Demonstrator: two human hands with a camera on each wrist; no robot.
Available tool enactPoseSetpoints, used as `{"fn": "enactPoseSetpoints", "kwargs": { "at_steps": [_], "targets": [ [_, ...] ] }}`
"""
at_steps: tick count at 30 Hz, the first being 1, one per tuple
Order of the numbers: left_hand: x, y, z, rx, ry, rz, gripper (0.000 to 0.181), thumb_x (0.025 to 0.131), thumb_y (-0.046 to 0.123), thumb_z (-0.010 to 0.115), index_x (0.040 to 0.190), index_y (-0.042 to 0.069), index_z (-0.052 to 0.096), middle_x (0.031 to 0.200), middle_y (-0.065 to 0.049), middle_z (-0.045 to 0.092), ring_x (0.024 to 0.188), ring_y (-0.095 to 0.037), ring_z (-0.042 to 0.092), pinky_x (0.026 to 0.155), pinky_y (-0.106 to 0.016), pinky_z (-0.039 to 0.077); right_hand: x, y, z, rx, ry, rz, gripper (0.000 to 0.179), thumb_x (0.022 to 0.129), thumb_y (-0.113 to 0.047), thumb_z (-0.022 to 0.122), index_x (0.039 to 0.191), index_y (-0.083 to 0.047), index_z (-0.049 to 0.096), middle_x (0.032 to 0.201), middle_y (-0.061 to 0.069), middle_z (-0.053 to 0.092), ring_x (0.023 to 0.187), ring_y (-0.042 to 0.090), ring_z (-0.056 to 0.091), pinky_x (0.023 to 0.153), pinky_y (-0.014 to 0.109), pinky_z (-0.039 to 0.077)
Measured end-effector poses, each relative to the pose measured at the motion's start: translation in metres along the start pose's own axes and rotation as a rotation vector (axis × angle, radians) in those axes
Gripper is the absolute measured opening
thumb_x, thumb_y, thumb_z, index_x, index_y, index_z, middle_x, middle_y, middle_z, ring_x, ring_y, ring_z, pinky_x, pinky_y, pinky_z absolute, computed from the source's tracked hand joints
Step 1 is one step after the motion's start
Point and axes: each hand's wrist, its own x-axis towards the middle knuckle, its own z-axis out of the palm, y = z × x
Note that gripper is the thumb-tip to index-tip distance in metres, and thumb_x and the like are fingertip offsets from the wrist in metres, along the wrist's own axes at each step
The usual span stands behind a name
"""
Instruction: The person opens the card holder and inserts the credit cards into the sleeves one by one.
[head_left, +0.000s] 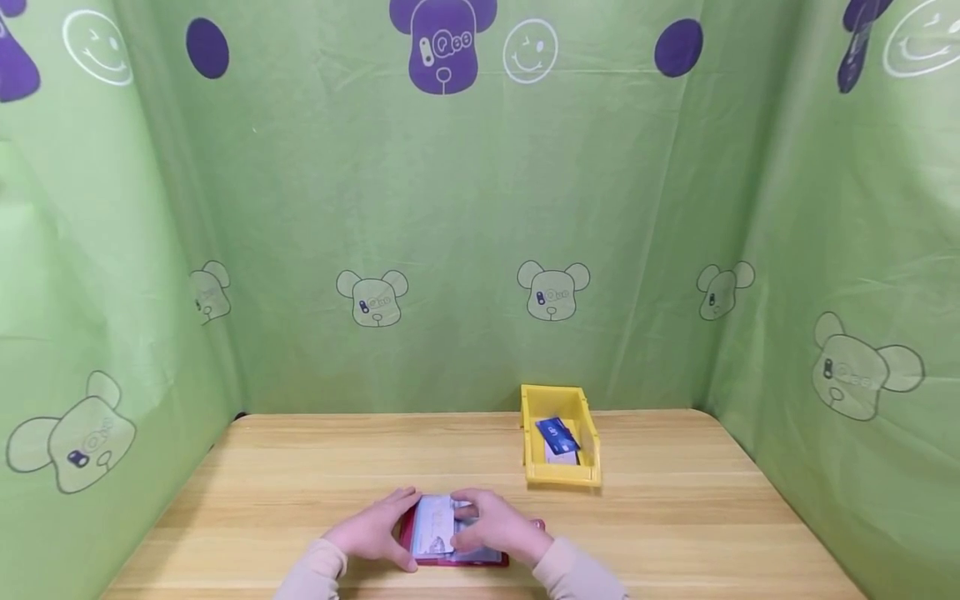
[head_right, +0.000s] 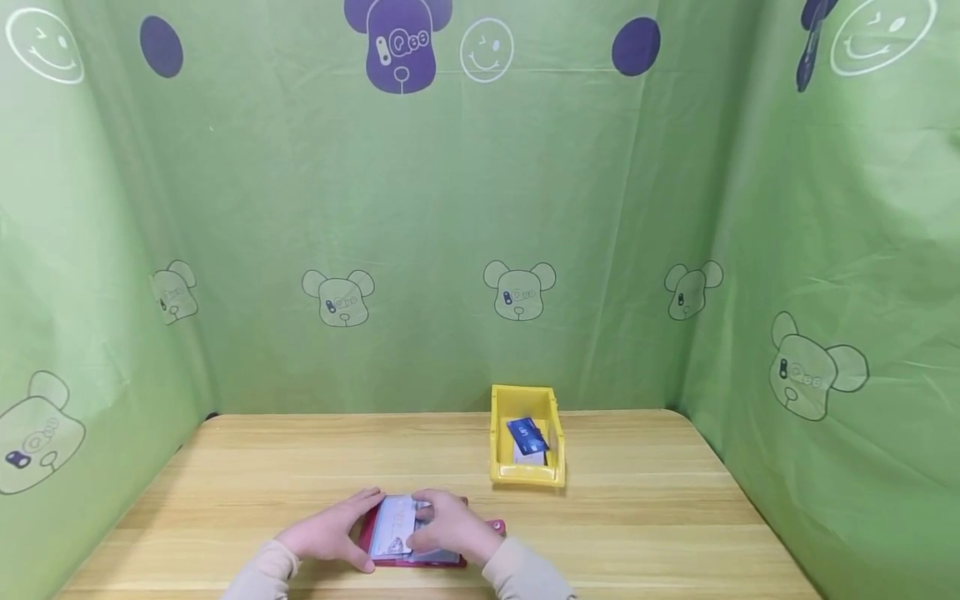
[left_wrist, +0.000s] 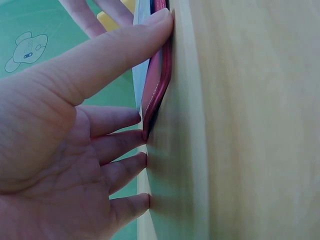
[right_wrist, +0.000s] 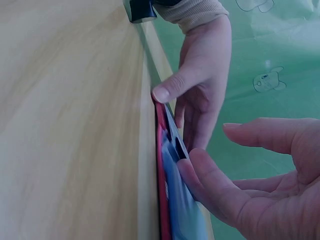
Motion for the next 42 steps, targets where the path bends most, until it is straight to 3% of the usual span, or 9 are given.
{"fn": "enactPoseSetpoints", "kwargs": {
  "at_steps": [9, 21, 33, 37, 42],
  "targets": [
    [-0.001, 0.002, 0.000, -0.005, 0.008, 0.005, 0.103, 0.064, 0.029, 0.086, 0.146, -0.005, 0.035, 0.155, -0.028, 0.031, 0.143, -0.048, 0.028, 0.115, -0.065, 0.025, 0.002, 0.001, 0.006, -0.055, 0.010, 0.005, 0.072, 0.070, 0.002, 0.073, 0.137, 0.008, 0.046, 0.132, 0.033, 0.055, 0.120, 0.046, 0.055, 0.100, 0.055, 0.050],
    [-0.003, 0.006, -0.003, -0.001, 0.013, 0.014, 0.101, 0.063, 0.025, 0.086, 0.145, -0.006, 0.036, 0.153, -0.029, 0.032, 0.142, -0.049, 0.029, 0.115, -0.065, 0.025, 0.000, 0.001, -0.005, 0.056, -0.046, 0.051, 0.074, 0.074, 0.001, 0.067, 0.140, 0.012, 0.038, 0.133, 0.036, 0.052, 0.110, 0.039, 0.064, 0.085, 0.043, 0.061],
    [-0.003, 0.006, -0.003, 0.005, 0.008, 0.001, 0.101, 0.064, 0.027, 0.086, 0.146, -0.005, 0.035, 0.154, -0.028, 0.032, 0.142, -0.048, 0.030, 0.115, -0.065, 0.026, 0.005, 0.004, -0.001, 0.078, -0.048, 0.093, 0.070, 0.077, 0.000, 0.069, 0.140, 0.009, 0.041, 0.130, 0.033, 0.056, 0.104, 0.035, 0.067, 0.086, 0.043, 0.060],
    [-0.003, 0.005, -0.003, 0.011, 0.011, 0.005, 0.102, 0.064, 0.028, 0.086, 0.146, -0.005, 0.036, 0.154, -0.028, 0.032, 0.142, -0.048, 0.030, 0.115, -0.064, 0.026, 0.003, 0.005, -0.002, 0.085, -0.049, 0.068, 0.071, 0.076, 0.001, 0.068, 0.140, 0.010, 0.040, 0.131, 0.033, 0.056, 0.106, 0.036, 0.066, 0.087, 0.044, 0.060],
    [-0.003, 0.005, -0.002, -0.003, 0.011, -0.002, 0.101, 0.064, 0.028, 0.086, 0.146, -0.004, 0.036, 0.154, -0.027, 0.032, 0.142, -0.048, 0.029, 0.116, -0.064, 0.026, 0.000, 0.005, -0.011, 0.133, -0.067, 0.024, 0.071, 0.076, 0.003, 0.067, 0.141, 0.011, 0.038, 0.132, 0.036, 0.053, 0.097, 0.034, 0.069, 0.084, 0.044, 0.061]
  ]
}}
